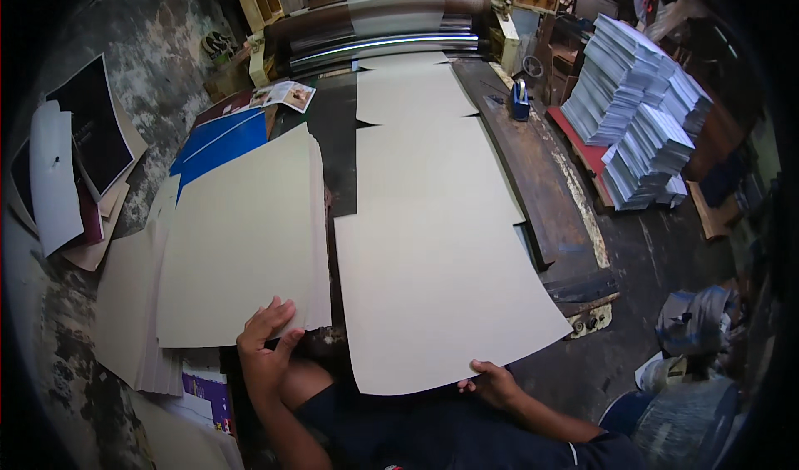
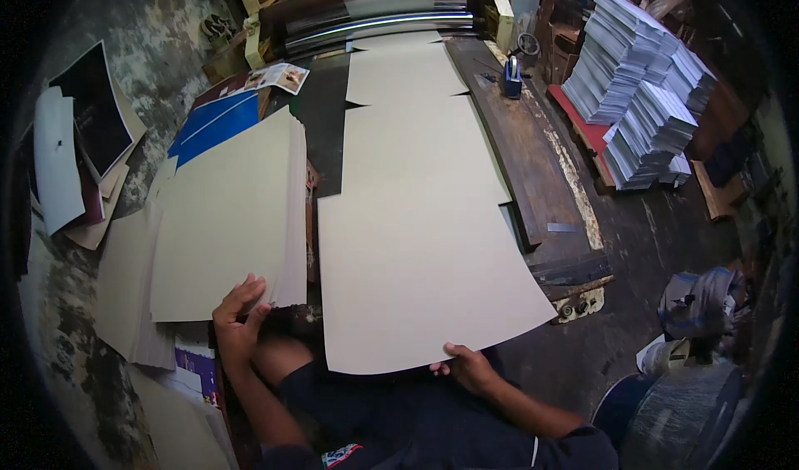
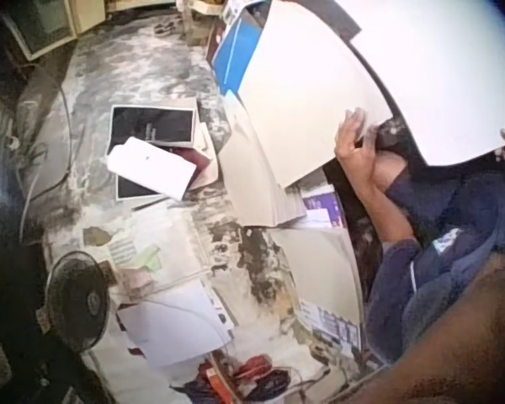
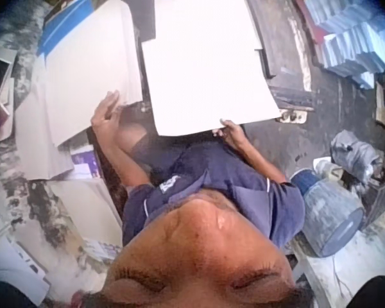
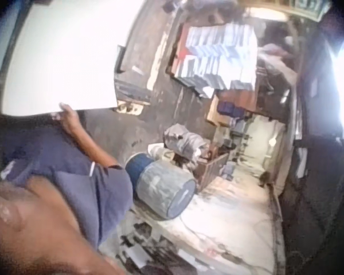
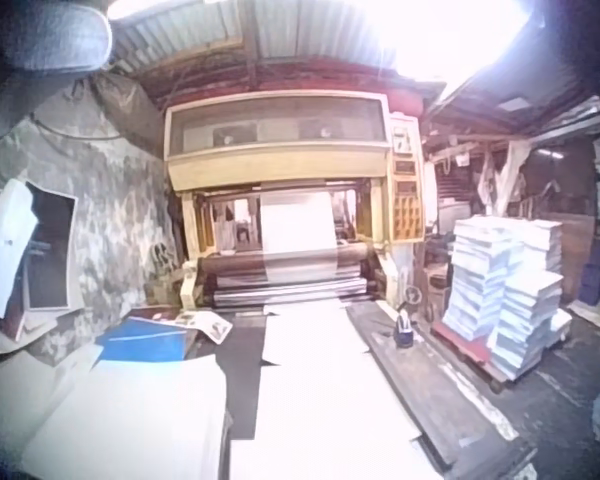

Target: The person picks up paper sheets one at a time from a stack, places them onto the surface of a laminating machine, and guides them under the rollers.

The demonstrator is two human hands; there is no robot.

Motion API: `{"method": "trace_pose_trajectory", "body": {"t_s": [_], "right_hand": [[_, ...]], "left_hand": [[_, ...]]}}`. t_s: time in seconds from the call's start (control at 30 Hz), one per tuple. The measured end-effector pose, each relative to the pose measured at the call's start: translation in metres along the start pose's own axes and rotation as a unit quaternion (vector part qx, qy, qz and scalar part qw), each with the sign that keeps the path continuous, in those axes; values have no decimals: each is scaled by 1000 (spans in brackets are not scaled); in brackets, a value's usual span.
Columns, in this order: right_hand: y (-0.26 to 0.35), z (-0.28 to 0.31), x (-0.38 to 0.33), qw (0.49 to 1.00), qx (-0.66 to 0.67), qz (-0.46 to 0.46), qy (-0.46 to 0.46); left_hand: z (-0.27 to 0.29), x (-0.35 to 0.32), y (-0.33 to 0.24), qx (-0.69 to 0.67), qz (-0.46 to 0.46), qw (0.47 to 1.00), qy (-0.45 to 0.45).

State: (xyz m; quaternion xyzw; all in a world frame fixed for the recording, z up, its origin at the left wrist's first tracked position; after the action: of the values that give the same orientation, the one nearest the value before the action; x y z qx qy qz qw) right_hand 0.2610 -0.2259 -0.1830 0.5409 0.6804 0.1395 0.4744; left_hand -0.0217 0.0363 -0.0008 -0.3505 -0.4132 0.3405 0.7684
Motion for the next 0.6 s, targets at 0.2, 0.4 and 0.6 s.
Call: {"method": "trace_pose_trajectory", "body": {"t_s": [0.2, 0.4, 0.6], "right_hand": [[-9, -7, -12, 998, -31, -58, -25], [-10, -7, -11, 998, -43, -52, -10], [5, -11, 9, 999, -16, -46, -23]], "left_hand": [[-6, 3, -4, -63, 52, 995, -53], [-16, 3, 0, -75, 74, 984, -140], [-22, 0, 13, -76, 107, 973, -188]]}}
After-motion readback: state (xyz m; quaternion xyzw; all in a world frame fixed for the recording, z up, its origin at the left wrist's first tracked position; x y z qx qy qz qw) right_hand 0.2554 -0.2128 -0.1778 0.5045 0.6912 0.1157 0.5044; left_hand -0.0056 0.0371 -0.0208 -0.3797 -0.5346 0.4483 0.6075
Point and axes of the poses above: each hand's wrist, its own x-axis towards the middle knuckle, its own z-axis out of the back of the hand, y = z × x, the point moved 2 cm from there along x, towards the middle knuckle, and after that the axes turned 15 degrees about -x, right-handed, at the moved point
